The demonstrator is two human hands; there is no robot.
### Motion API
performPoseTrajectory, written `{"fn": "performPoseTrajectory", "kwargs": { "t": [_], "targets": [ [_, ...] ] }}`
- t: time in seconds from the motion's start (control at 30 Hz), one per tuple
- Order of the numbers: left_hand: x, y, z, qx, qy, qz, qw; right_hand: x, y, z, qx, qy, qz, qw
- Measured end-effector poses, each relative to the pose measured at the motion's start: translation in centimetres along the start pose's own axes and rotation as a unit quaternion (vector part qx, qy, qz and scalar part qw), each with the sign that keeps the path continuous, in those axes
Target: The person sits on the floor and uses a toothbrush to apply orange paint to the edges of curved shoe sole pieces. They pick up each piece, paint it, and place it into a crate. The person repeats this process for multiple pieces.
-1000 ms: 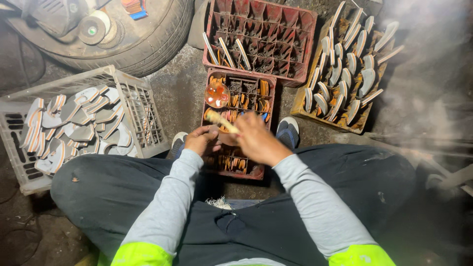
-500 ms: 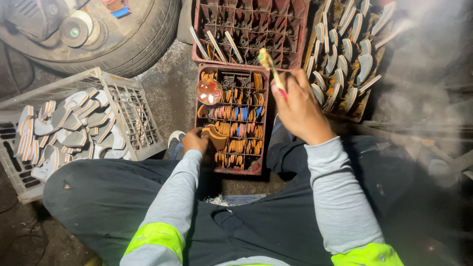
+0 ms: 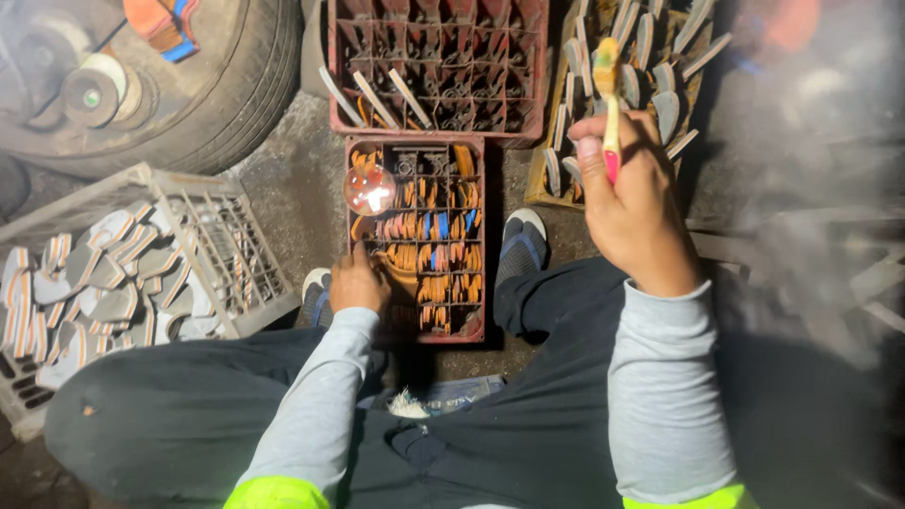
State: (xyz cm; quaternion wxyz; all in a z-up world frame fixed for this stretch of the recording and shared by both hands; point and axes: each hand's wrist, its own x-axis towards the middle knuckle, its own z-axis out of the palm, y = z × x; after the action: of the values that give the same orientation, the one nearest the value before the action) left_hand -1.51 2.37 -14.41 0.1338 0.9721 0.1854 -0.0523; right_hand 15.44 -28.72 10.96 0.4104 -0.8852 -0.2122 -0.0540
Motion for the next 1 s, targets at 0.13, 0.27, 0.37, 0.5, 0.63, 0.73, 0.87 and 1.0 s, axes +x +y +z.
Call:
{"fn": "performPoseTrajectory", "kwargs": {
  "t": [0.13,0.27,0.37,0.5,0.63,0.73,0.87,1.0],
  "targets": [
    [3.8,4.4,2.4,-0.158,-0.082,0.047,0.983,0.0,0.7,-1.7,0.007,-0.006,0.101,0.995],
    [10.4,10.6,8.3,-0.172,-0.131,0.002,0.976,0.0,1.0,-1.2,0.03,-0.003,0.082,0.996],
    [13.6,13.3,11.1,-0.119,-0.171,-0.105,0.972,0.4,0.9,-1.1,0.018,0.013,0.027,0.999],
    [14.4,14.2,12.1,-0.108,-0.204,-0.184,0.955,0.6,0.5,-1.0,0.052,-0.007,0.097,0.994],
    [14.5,14.4,11.1,-0.093,-0.218,-0.209,0.949,1.0,0.4,-1.0,0.045,-0.015,0.067,0.997],
    [14.8,15.0,9.6,-0.075,-0.264,-0.203,0.94,1.3,0.2,-1.0,0.047,-0.015,0.056,0.997],
    [14.2,16.0,8.6,-0.056,-0.268,-0.158,0.949,1.2,0.2,-0.8,0.04,-0.025,0.065,0.997],
    [14.4,15.6,9.1,-0.059,-0.248,-0.142,0.956,1.1,0.0,-0.7,0.045,-0.02,0.065,0.997]
  ]
}}
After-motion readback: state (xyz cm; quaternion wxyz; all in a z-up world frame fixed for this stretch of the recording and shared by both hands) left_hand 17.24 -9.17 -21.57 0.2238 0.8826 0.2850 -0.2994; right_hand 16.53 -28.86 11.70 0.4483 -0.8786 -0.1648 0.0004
